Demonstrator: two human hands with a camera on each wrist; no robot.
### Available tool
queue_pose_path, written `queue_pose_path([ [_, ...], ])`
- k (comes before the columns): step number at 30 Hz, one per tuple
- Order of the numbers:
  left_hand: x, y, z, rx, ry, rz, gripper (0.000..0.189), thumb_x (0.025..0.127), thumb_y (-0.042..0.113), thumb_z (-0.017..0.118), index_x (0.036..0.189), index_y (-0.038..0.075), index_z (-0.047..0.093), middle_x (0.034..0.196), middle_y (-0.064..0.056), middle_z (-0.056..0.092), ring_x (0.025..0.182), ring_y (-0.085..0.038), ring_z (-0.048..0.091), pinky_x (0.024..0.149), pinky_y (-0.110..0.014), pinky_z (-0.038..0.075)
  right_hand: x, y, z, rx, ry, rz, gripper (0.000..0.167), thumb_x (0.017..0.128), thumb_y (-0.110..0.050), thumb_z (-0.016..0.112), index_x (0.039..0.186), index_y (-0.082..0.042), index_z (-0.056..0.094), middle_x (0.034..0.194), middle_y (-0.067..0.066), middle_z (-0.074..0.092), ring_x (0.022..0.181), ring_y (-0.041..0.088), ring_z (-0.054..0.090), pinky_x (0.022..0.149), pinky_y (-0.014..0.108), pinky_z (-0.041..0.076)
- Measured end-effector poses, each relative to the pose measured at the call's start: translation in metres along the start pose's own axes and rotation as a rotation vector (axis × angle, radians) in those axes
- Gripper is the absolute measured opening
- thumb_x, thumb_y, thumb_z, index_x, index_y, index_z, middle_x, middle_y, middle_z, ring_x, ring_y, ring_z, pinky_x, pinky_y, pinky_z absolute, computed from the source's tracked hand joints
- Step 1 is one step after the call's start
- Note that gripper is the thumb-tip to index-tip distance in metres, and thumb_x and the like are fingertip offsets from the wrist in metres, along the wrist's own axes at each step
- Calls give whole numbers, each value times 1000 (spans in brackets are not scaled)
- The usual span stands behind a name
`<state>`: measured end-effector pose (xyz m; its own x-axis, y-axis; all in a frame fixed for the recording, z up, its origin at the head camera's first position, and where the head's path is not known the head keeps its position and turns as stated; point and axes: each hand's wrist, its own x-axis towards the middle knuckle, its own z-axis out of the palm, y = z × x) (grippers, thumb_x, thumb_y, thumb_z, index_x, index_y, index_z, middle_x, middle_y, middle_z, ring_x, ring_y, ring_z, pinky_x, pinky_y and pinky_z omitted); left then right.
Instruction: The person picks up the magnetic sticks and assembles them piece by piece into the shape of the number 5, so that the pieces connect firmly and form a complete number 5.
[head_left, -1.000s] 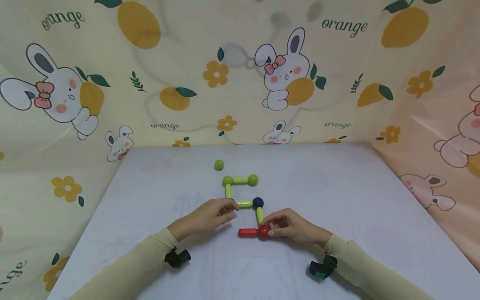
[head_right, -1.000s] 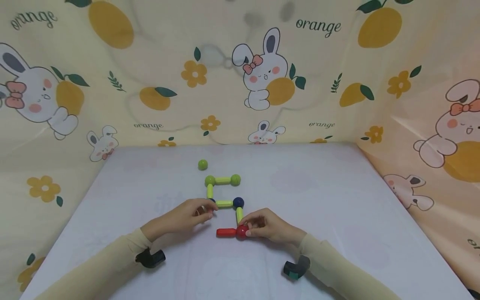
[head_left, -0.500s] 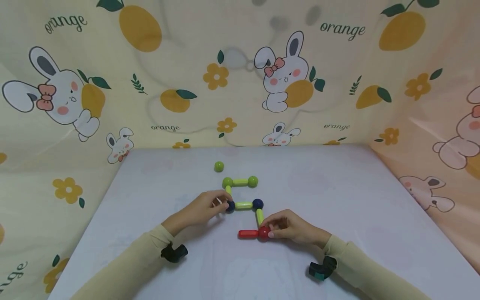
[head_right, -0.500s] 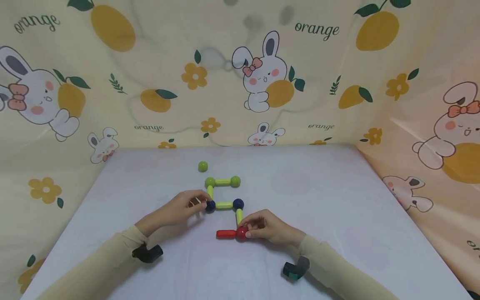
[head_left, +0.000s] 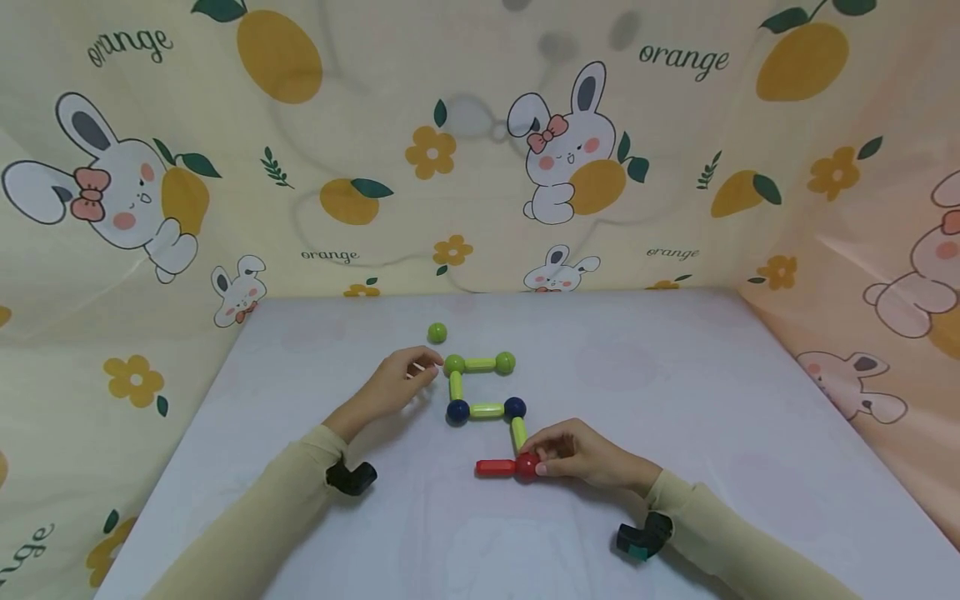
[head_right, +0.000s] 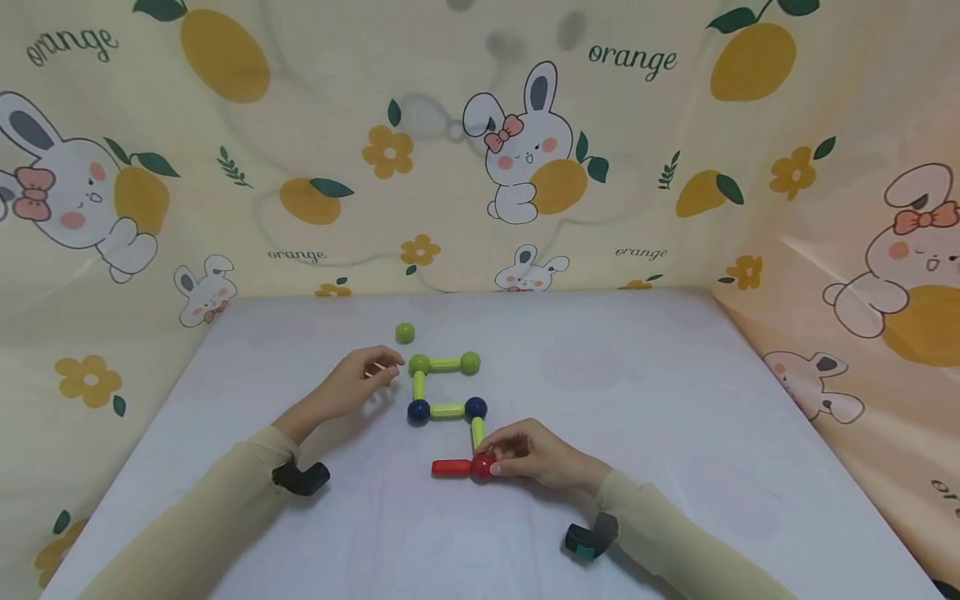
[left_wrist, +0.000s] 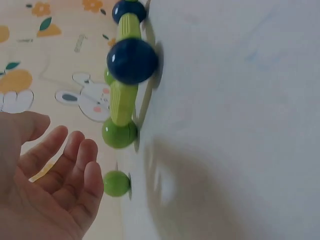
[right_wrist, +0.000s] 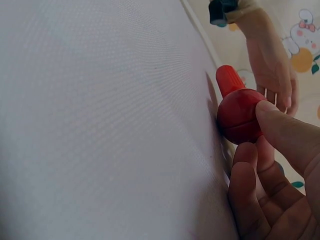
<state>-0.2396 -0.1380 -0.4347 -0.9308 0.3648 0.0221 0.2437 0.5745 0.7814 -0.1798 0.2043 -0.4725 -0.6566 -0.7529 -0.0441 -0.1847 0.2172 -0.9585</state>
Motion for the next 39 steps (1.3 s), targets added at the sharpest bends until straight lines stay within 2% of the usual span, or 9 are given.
queue_pose_path([
  [4, 9, -7, -3, -27, 26, -25, 26, 104, 16, 55, 125, 2, 64, 121, -17, 68, 98, -25, 66, 73, -29, 56, 0, 1, 0, 1, 0, -4, 32, 94, -11, 70, 124, 2, 68, 87, -1, 57, 80, 1, 53, 71, 17, 47],
  [12, 21, -21, -6, -23, 65, -78, 28, 104, 16, 54, 126, 2, 63, 123, -16, 68, 99, -25, 66, 77, -28, 55, 0, 1, 1, -1, 1, 10, 32, 94, -11, 70, 124, 1, 68, 87, -1, 58, 81, 2, 53, 72, 17, 47],
  [18, 32, -30, -8, -19, 93, -118, 29, 105, 18, 53, 127, 2, 62, 123, -16, 66, 107, -29, 65, 81, -30, 56, 0, -2, 1, -1, 1, 19, 32, 95, -12, 70, 124, 0, 68, 88, -2, 58, 81, 1, 53, 72, 17, 47],
  [21, 38, -34, -9, -24, 102, -137, 30, 105, 19, 52, 129, 3, 62, 124, -16, 65, 109, -30, 64, 85, -34, 56, 1, -3, 1, -5, -1, 16, 32, 95, -12, 70, 124, 1, 68, 89, -3, 59, 81, 1, 53, 72, 16, 47],
  [27, 51, -43, -11, -28, 125, -164, 32, 105, 19, 50, 132, 4, 58, 126, -19, 63, 116, -33, 62, 100, -44, 52, 1, -3, 0, -12, 0, 21, 32, 95, -12, 70, 124, 1, 68, 89, -3, 60, 81, 1, 53, 72, 16, 47],
  [34, 60, -42, -15, -48, 150, -213, 36, 104, 20, 49, 136, 4, 54, 129, -21, 60, 120, -35, 59, 105, -49, 47, 1, -2, -1, -13, 0, 25, 33, 94, -14, 71, 124, 0, 68, 90, -3, 61, 81, 1, 54, 72, 17, 48],
  [39, 72, -45, -13, -36, 154, -239, 39, 102, 22, 49, 138, 7, 53, 129, -19, 59, 119, -33, 58, 105, -48, 46, 1, 1, -1, -20, -1, 15, 32, 94, -12, 70, 124, 1, 68, 90, -2, 61, 81, 1, 54, 72, 16, 48],
])
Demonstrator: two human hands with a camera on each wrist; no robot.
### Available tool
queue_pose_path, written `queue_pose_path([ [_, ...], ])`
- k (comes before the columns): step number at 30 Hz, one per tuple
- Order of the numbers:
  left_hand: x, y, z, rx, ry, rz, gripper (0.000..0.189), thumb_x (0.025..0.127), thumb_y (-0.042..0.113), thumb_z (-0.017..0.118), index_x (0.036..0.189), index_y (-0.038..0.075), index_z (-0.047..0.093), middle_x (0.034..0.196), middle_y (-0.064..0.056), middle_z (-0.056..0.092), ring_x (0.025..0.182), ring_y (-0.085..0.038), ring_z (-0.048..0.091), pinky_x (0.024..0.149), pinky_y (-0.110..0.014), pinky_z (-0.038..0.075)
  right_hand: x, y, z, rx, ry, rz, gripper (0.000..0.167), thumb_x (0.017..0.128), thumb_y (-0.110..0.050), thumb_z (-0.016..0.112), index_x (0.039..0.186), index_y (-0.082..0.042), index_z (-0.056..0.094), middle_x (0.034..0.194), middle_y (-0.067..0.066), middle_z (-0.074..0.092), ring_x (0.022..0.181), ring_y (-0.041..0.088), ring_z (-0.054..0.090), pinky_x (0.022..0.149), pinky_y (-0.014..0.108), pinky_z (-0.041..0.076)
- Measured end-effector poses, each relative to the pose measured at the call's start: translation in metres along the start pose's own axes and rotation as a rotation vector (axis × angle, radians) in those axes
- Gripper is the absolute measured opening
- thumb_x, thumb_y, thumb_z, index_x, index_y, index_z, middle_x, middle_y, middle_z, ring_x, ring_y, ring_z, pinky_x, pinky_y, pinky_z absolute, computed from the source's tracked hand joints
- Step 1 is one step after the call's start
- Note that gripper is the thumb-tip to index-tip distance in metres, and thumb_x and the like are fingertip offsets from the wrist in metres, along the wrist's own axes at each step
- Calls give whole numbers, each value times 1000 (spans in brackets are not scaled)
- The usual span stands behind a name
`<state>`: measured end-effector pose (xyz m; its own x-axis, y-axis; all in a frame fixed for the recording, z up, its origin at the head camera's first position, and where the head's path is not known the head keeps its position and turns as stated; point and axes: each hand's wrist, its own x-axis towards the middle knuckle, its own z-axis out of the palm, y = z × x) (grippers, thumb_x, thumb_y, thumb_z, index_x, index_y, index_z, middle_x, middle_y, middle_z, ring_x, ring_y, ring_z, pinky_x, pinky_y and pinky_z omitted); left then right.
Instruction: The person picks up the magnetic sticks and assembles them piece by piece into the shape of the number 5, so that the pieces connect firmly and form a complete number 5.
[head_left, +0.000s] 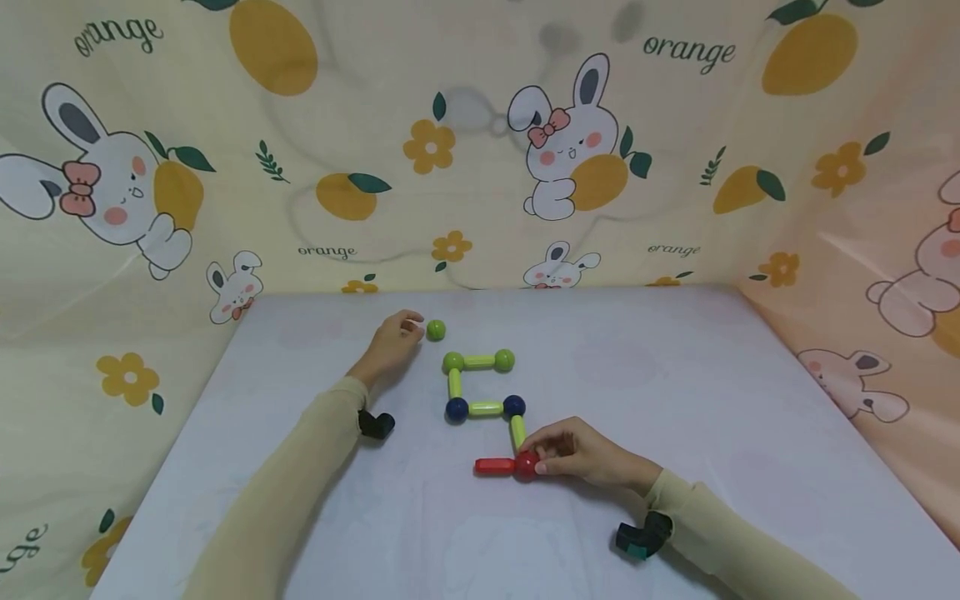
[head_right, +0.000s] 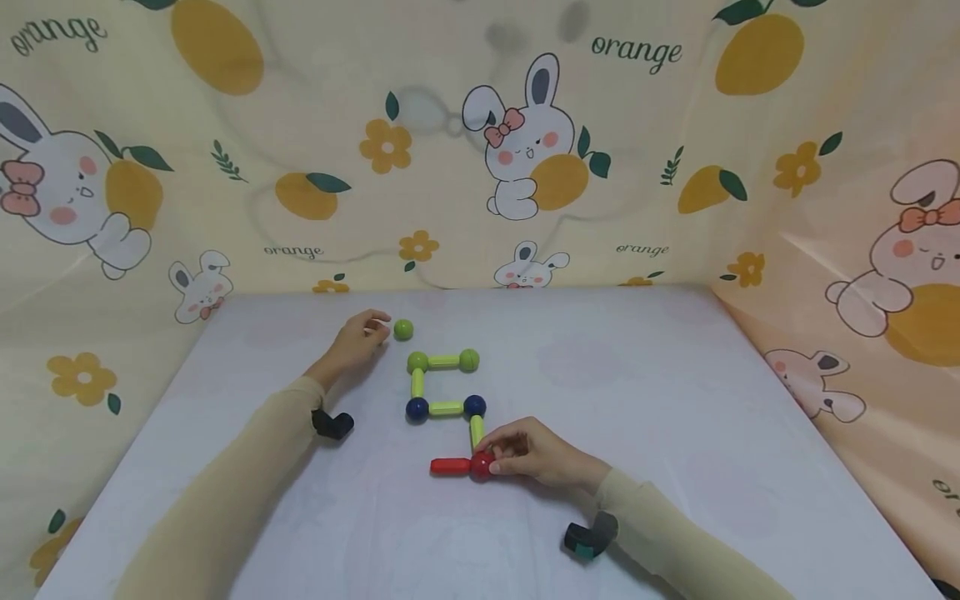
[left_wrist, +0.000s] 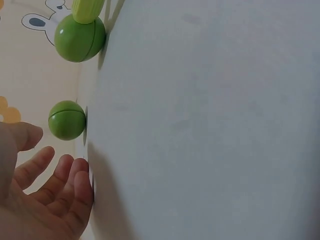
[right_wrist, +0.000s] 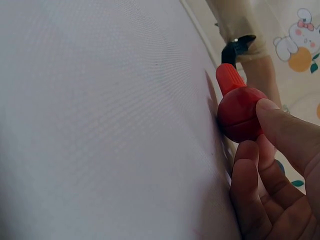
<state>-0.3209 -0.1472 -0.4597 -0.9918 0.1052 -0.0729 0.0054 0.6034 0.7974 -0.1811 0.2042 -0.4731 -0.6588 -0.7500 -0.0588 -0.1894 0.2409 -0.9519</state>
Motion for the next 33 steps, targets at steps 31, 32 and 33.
queue_pose_path([
  [31, 4, 4, 11, 74, -65, 41, 36, 98, 25, 63, 131, 11, 56, 130, -13, 60, 116, -29, 59, 103, -46, 49, -2, -4, 1, -5, 23, 32, 32, 94, -13, 71, 124, -2, 69, 92, -3, 61, 84, 2, 53, 74, 17, 48],
  [32, 3, 3, 10, 73, -66, 44, 36, 98, 26, 63, 131, 11, 56, 130, -13, 60, 116, -29, 60, 104, -46, 49, -2, -4, 1, -5, 24, 35, 32, 94, -13, 71, 124, -3, 69, 92, -3, 61, 84, 2, 53, 74, 17, 48],
  [33, 2, 3, 9, 74, -67, 48, 36, 98, 26, 63, 131, 11, 56, 130, -13, 60, 117, -29, 60, 104, -47, 49, -2, -4, 1, -6, 25, 38, 32, 94, -14, 71, 124, -3, 70, 92, -3, 60, 84, 2, 53, 74, 17, 47],
])
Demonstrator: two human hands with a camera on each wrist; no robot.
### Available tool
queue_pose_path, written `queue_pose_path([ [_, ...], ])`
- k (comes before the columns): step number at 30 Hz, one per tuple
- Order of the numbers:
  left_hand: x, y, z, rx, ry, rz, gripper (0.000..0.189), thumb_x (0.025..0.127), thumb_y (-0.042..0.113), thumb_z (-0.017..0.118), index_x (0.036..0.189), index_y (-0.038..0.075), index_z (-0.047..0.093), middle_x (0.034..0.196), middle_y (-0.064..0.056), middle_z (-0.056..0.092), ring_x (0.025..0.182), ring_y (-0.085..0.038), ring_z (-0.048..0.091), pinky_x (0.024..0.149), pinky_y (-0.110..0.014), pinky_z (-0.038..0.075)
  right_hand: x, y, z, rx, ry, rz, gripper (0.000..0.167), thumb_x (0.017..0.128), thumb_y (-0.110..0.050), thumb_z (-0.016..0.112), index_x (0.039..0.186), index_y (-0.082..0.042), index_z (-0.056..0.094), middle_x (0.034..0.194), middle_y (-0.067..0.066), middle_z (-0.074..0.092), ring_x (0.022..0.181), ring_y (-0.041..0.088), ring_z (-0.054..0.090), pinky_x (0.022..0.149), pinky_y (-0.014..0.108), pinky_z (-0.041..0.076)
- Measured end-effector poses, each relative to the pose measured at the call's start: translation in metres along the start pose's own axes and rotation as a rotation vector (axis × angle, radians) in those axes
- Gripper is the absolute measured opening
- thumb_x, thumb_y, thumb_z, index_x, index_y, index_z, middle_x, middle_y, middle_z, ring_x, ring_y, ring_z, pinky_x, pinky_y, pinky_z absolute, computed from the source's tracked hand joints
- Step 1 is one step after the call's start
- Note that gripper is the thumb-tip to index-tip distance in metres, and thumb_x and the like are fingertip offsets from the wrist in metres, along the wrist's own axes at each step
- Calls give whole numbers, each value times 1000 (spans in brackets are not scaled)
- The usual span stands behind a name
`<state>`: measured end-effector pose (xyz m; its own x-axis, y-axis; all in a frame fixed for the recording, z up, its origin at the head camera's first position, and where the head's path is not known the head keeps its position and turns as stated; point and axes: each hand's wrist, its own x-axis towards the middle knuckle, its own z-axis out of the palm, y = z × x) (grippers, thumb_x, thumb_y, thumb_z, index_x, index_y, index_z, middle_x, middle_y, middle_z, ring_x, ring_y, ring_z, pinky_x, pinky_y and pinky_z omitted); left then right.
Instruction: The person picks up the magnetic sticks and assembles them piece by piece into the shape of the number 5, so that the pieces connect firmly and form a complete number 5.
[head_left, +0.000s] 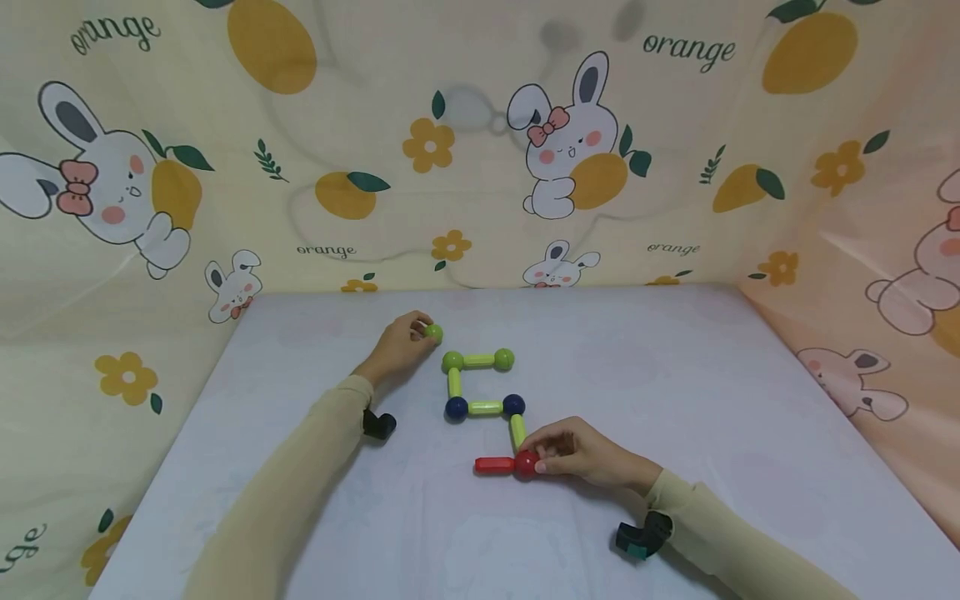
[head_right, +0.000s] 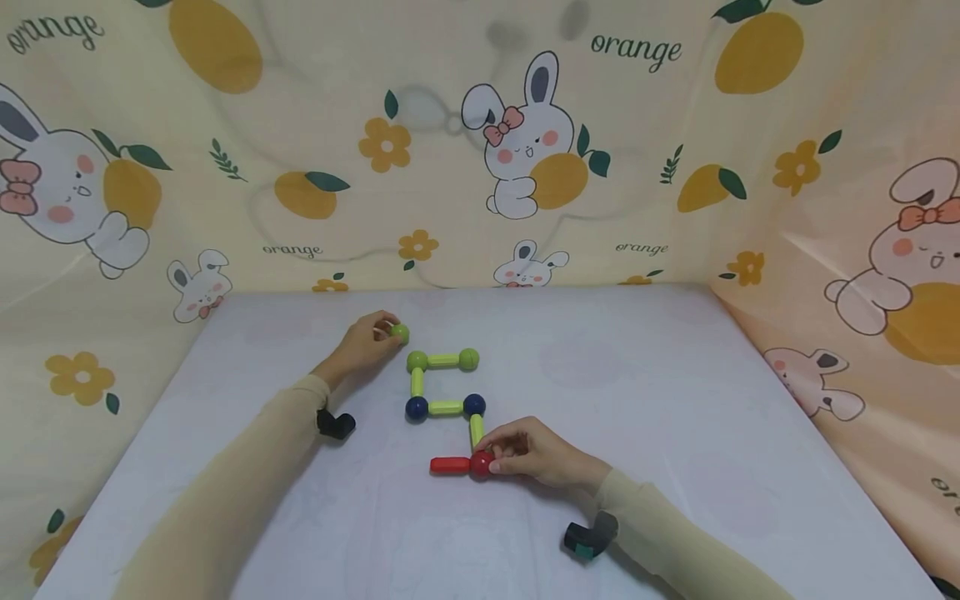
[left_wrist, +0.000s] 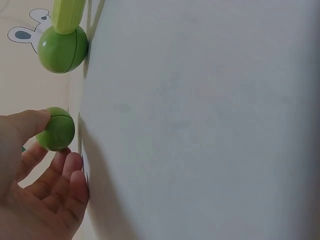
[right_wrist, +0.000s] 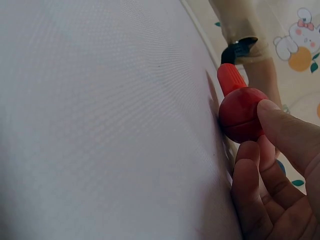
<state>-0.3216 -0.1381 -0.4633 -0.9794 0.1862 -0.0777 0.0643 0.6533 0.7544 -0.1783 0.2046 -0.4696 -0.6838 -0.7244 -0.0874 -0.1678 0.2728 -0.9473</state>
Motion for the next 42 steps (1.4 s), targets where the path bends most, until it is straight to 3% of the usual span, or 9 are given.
queue_pose_path([
  [15, -30, -11, -19, 50, 12, 56, 35, 97, 26, 65, 127, 9, 58, 124, -14, 63, 108, -28, 61, 98, -45, 50, 2, 3, 0, -22, 1, -9, 32, 94, -12, 71, 124, -1, 69, 91, -1, 60, 83, 3, 52, 73, 18, 46],
  [34, -58, -8, -33, 25, 27, 46, 34, 97, 23, 66, 128, 11, 58, 122, -13, 65, 107, -27, 62, 90, -39, 53, 1, 4, 0, -10, 0, -6, 32, 94, -14, 71, 125, -4, 69, 93, 0, 60, 85, 4, 53, 74, 18, 47],
  [42, -72, -6, -40, 35, 49, 110, 34, 97, 22, 68, 128, 9, 59, 122, -16, 65, 104, -28, 63, 85, -37, 52, 0, -1, 0, -17, 4, 9, 33, 94, -16, 72, 125, -5, 70, 94, -2, 61, 85, 3, 53, 75, 19, 47],
])
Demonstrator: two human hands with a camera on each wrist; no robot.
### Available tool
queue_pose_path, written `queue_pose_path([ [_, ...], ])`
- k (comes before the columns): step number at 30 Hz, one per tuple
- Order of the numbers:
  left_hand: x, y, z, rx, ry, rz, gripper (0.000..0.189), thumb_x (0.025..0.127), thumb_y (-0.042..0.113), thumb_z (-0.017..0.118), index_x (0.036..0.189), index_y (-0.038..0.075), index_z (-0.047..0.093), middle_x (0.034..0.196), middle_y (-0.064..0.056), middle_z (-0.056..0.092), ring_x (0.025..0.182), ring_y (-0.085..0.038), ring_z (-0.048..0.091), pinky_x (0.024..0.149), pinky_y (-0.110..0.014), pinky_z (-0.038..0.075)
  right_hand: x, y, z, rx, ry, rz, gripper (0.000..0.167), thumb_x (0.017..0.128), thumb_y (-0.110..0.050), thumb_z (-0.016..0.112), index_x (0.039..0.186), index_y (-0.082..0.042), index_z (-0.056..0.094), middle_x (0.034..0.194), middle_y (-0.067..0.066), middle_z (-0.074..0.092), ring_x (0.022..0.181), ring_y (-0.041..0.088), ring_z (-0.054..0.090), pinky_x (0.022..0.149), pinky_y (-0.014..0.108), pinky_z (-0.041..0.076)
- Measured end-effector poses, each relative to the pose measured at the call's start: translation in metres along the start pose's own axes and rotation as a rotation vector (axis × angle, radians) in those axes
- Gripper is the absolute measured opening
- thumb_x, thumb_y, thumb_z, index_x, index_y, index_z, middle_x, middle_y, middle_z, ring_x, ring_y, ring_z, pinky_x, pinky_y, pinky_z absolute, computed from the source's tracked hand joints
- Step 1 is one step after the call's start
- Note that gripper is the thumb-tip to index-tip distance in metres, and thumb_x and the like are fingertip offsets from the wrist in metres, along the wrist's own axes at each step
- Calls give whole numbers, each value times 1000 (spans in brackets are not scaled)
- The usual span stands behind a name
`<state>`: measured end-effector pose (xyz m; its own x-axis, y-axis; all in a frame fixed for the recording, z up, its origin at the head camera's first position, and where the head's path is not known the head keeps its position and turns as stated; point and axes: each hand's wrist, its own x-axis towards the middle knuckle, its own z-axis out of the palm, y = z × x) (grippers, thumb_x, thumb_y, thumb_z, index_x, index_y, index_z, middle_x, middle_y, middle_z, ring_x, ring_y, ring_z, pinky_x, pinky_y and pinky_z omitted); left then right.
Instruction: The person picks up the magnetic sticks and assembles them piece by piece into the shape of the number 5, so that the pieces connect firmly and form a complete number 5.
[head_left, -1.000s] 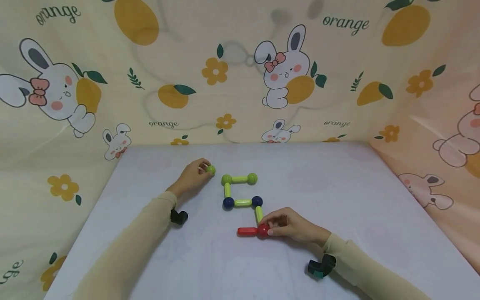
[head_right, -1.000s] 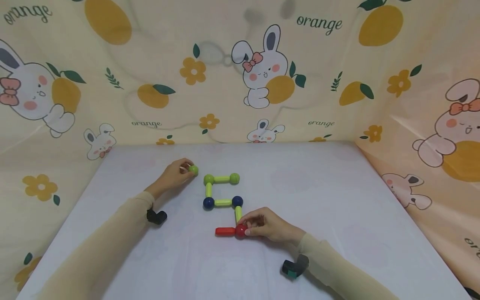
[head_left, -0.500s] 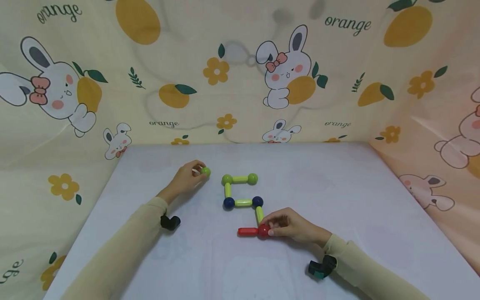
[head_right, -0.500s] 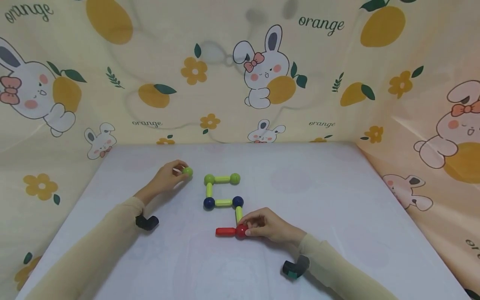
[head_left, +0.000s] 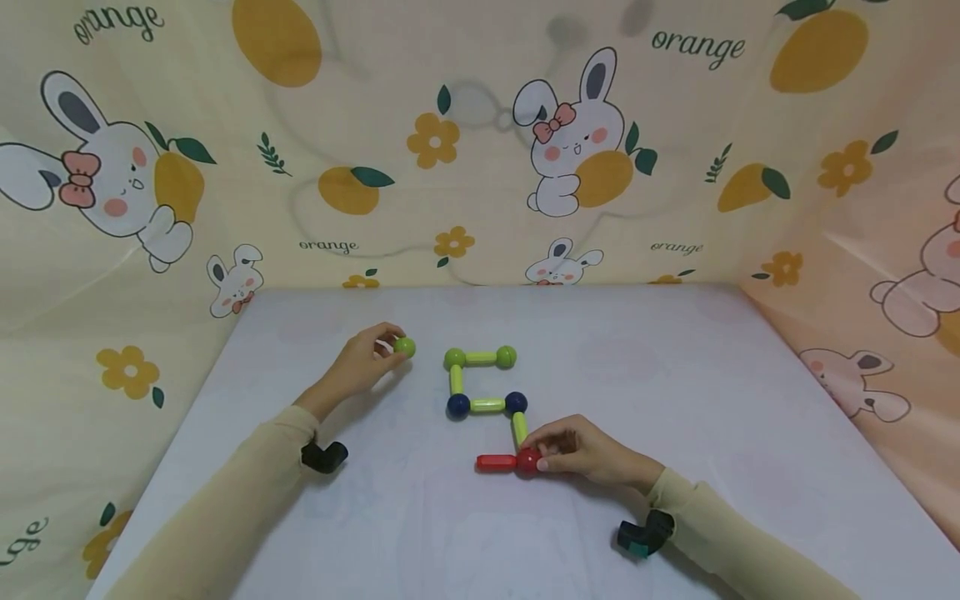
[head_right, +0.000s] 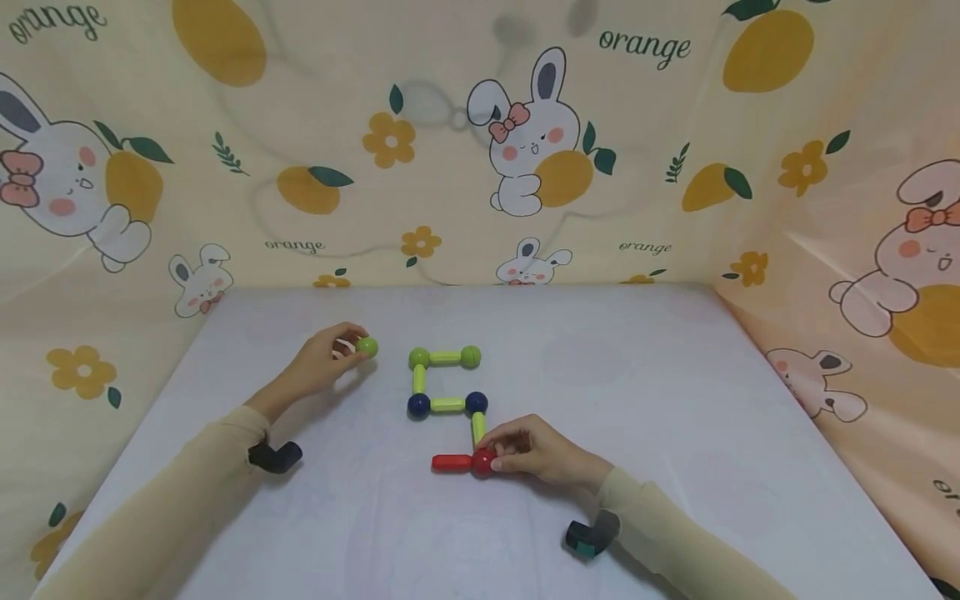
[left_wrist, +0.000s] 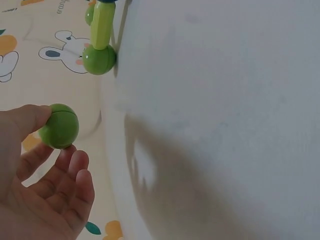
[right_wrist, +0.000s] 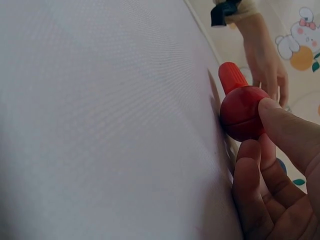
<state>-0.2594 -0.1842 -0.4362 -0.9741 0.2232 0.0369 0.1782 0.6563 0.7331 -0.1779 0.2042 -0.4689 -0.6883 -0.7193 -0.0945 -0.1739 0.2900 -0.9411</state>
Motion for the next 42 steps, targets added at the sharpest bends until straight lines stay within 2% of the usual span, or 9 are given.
queue_pose_path([
  [11, -13, 15, 0, 14, -15, 58, 35, 97, 20, 68, 129, 9, 59, 120, -14, 66, 100, -25, 64, 84, -38, 55, 0, 2, -1, 5, -3, -34, 31, 95, -14, 70, 124, -2, 69, 91, -1, 59, 82, 2, 53, 72, 18, 47],
  [21, -30, 21, 4, 21, -33, 119, 34, 97, 17, 68, 128, 8, 59, 118, -13, 66, 97, -22, 64, 80, -31, 52, -1, 2, -1, -8, -2, -36, 32, 95, -14, 70, 125, -3, 69, 91, -3, 60, 82, 2, 53, 73, 18, 47],
  [30, -38, 30, 12, 31, -77, 166, 33, 96, 17, 69, 127, 10, 61, 116, -10, 67, 95, -19, 62, 76, -30, 51, 1, 4, -1, -14, -4, -43, 32, 95, -12, 70, 124, 0, 69, 92, 3, 62, 82, 2, 53, 72, 18, 46],
  [42, -54, 40, 25, 49, -104, 223, 35, 95, 20, 70, 127, 8, 62, 113, -5, 68, 95, -15, 61, 77, -26, 52, 0, 1, 0, 6, -2, -3, 33, 94, -15, 72, 125, -3, 69, 92, -3, 61, 83, 3, 53, 73, 18, 47],
])
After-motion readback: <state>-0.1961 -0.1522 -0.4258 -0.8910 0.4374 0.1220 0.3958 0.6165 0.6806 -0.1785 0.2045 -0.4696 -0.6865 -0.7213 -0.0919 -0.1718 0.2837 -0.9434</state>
